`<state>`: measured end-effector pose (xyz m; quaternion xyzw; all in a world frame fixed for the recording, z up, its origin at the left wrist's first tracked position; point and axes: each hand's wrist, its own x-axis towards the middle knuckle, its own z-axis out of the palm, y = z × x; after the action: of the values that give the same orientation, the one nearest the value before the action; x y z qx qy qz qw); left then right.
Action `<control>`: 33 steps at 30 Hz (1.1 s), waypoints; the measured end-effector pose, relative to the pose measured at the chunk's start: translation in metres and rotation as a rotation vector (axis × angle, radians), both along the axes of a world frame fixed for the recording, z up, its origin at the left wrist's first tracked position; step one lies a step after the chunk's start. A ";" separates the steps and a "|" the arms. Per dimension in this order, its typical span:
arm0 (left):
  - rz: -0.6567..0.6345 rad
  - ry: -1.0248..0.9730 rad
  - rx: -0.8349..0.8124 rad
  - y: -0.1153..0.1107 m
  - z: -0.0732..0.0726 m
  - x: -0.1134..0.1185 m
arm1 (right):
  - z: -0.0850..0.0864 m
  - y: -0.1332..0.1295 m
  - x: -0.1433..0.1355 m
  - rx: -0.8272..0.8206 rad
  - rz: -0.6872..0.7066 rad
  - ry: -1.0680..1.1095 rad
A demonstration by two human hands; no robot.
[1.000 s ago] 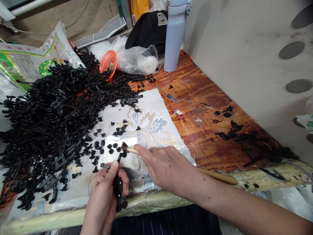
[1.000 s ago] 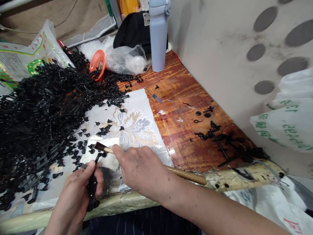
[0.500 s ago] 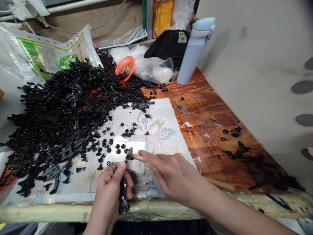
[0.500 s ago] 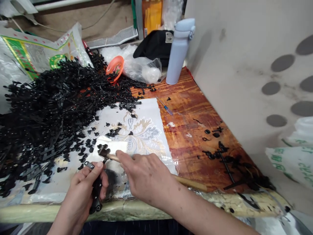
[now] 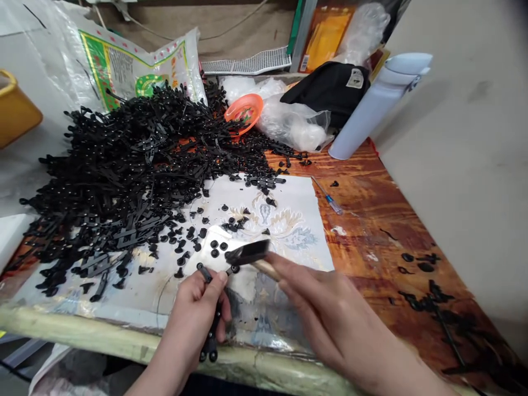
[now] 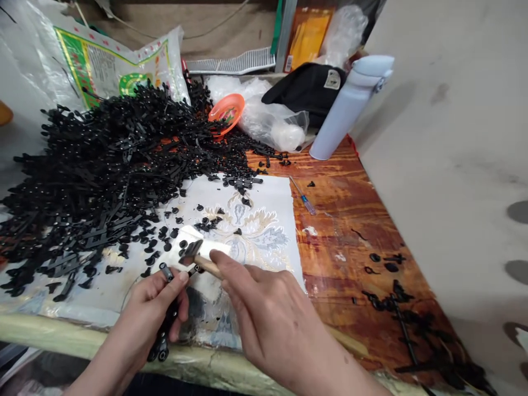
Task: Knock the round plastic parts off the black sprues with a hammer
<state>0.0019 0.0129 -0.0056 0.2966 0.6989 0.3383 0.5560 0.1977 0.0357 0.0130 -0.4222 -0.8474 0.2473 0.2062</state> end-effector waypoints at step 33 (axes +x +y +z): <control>-0.302 0.126 -0.030 0.018 0.017 -0.031 | -0.022 -0.002 0.010 -0.091 -0.181 -0.102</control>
<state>-0.0292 0.0312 0.0119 0.4104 0.6850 0.2210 0.5599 0.2074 0.0338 -0.0091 -0.5180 -0.8030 0.2440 0.1651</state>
